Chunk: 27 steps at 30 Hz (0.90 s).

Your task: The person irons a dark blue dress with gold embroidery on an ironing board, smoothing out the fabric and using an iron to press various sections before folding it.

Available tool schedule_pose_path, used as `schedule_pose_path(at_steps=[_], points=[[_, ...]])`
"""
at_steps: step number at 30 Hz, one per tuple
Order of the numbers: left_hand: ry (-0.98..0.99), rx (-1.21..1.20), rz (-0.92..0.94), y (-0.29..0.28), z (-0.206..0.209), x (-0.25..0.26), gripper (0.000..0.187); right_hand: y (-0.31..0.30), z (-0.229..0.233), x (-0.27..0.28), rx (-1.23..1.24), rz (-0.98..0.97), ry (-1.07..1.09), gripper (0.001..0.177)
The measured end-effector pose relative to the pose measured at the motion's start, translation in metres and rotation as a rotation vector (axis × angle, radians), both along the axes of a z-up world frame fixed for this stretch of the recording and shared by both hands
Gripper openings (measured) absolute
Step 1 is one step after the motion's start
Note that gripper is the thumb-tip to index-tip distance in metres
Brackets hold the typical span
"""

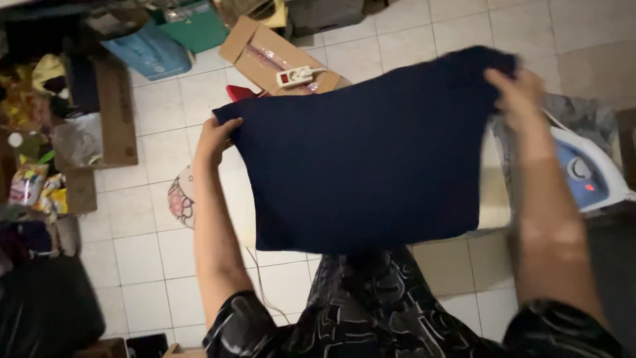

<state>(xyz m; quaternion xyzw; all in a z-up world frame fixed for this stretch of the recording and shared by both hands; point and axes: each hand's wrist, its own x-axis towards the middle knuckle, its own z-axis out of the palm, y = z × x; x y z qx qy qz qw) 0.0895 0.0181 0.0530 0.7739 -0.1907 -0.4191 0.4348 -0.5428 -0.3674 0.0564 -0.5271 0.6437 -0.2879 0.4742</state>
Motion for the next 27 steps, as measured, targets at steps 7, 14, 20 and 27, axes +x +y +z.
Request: schedule_pose_path(at_steps=[7, 14, 20, 27], points=[[-1.129, -0.083, 0.146, 0.060, -0.103, -0.058, 0.070, 0.065, -0.110, 0.003, -0.819, 0.066, 0.185, 0.053], [-0.965, 0.118, 0.019, 0.225, -0.055, -0.236, 0.045, 0.309, -0.071, -0.110, -0.403, 0.195, 0.494, 0.056], [-0.283, -0.190, 0.350, 0.261, -0.053, -0.217, 0.050, 0.299, -0.065, -0.139, -0.227, 0.044, 0.007, 0.039], [-0.265, -0.170, 0.443, 0.298, -0.050, -0.256, 0.039, 0.326, -0.068, -0.154, -0.294, -0.036, 0.089, 0.031]])
